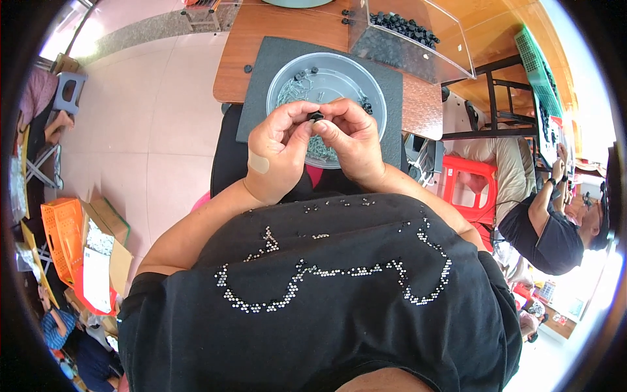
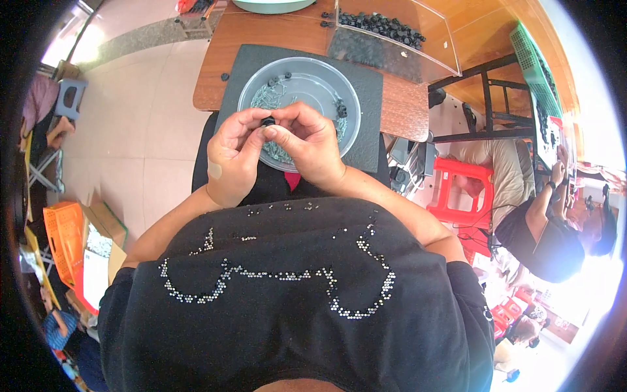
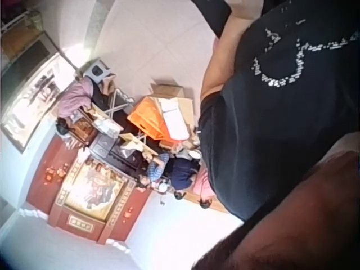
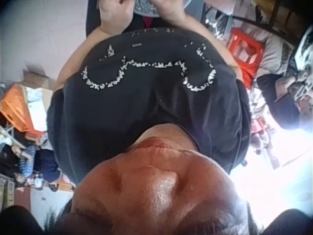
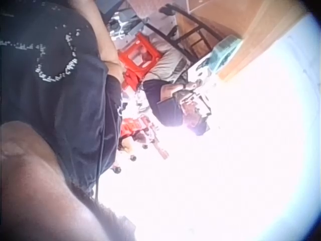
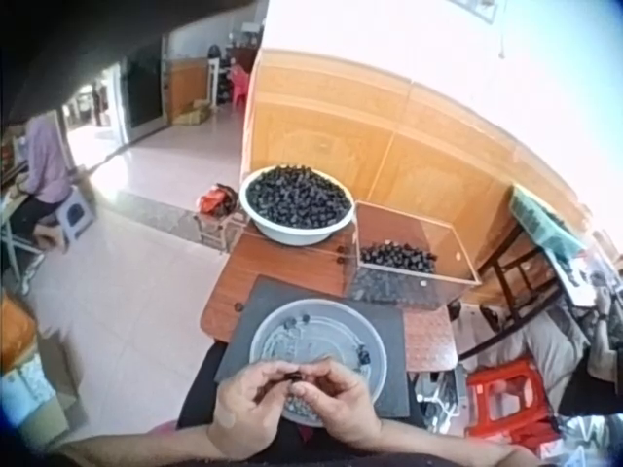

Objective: The person assembles small plastic parts by hand, inserting metal pins into them.

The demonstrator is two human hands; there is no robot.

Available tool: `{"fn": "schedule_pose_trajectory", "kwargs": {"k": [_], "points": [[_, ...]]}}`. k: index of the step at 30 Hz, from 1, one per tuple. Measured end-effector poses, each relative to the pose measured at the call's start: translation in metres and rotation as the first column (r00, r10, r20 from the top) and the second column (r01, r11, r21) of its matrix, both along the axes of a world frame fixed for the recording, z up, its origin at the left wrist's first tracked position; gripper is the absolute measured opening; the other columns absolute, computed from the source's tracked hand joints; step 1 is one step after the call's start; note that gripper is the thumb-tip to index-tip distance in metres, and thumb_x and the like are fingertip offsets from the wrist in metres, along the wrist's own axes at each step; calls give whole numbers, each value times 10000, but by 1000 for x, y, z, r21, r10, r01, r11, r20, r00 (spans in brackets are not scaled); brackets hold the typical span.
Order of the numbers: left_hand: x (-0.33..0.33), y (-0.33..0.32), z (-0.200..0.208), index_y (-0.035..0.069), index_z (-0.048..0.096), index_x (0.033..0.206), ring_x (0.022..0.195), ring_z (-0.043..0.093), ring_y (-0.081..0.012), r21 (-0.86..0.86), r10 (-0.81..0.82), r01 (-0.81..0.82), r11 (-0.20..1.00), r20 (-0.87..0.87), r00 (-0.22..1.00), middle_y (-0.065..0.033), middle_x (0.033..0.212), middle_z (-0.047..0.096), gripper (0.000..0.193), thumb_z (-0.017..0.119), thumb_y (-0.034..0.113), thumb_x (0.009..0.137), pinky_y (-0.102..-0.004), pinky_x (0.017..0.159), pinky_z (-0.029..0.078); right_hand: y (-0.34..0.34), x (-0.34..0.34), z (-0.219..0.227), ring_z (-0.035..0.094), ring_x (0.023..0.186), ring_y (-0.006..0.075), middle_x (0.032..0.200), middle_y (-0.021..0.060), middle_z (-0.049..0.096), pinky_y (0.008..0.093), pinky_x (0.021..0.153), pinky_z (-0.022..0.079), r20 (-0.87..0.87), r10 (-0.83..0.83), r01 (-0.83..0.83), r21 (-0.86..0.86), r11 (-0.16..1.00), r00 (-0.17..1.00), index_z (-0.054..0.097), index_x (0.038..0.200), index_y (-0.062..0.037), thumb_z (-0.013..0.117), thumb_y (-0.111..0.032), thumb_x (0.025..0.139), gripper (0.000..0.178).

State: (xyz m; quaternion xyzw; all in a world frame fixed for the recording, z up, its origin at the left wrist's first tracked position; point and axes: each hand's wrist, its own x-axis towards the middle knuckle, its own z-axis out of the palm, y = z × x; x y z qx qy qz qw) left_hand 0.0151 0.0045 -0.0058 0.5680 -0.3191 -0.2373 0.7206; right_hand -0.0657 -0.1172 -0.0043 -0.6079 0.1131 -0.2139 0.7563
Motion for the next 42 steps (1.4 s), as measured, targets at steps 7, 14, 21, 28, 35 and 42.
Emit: {"fn": "schedule_pose_trajectory", "kwargs": {"k": [7, 14, 21, 28, 35, 42], "points": [[-1, -4, 3, -32, 558, 1086, 894, 605, -117, -40, 47, -48, 998, -34, 998, -85, 1000, 619, 207, 520, -47, 882, -238, 786, 498, 1, 2, 0, 487, 720, 41, 800, -32, 551, 194, 650, 414, 26, -17, 16, 51, 999, 1000, 616, 971, -32, 681, -21, 807, 177], [0, -4, 2, -28, 542, 1120, 959, 592, -131, -87, -27, 16, 996, -131, 991, -90, 1051, 603, 235, 507, -51, 889, -247, 840, 485, -5, 1, 4, 498, 743, 51, 821, -28, 550, 201, 676, 429, -40, 1, 2, 61, 998, 999, 616, 989, -33, 699, 0, 777, 230], [1, -4, 2, -15, 550, 1113, 971, 587, -139, -116, -48, 37, 993, -89, 995, -92, 1066, 600, 237, 499, -63, 887, -256, 857, 482, -10, 4, 8, 540, 792, 76, 846, -10, 567, 233, 738, 458, -41, 78, -71, 164, 984, 996, 598, 984, -30, 692, 12, 775, 234], [3, -3, 2, -23, 558, 1088, 959, 593, -138, -67, -72, 65, 996, -111, 991, -94, 1050, 605, 213, 505, -61, 885, -259, 853, 487, -17, 3, 11, 574, 839, 79, 870, 7, 602, 232, 758, 476, -114, 127, -113, 123, 986, 985, 593, 932, -23, 688, 13, 782, 181], [1, -2, 4, -28, 531, 1071, 901, 605, -125, -35, -58, 53, 998, -165, 985, -89, 977, 618, 190, 484, -67, 891, -251, 809, 501, -16, 1, 7, 604, 808, 106, 863, 40, 615, 243, 719, 511, -115, 132, -137, -41, 990, 985, 583, 908, 14, 663, -11, 815, 126], [4, 1, 5, -23, 505, 1068, 879, 604, -115, 23, -103, 105, 994, -63, 993, -84, 944, 610, 178, 454, -66, 903, -251, 787, 507, -14, 1, 0, 620, 844, 142, 885, 71, 604, 271, 749, 531, -18, 172, -172, 2, 985, 985, 563, 931, 32, 627, -11, 842, 118]]}}
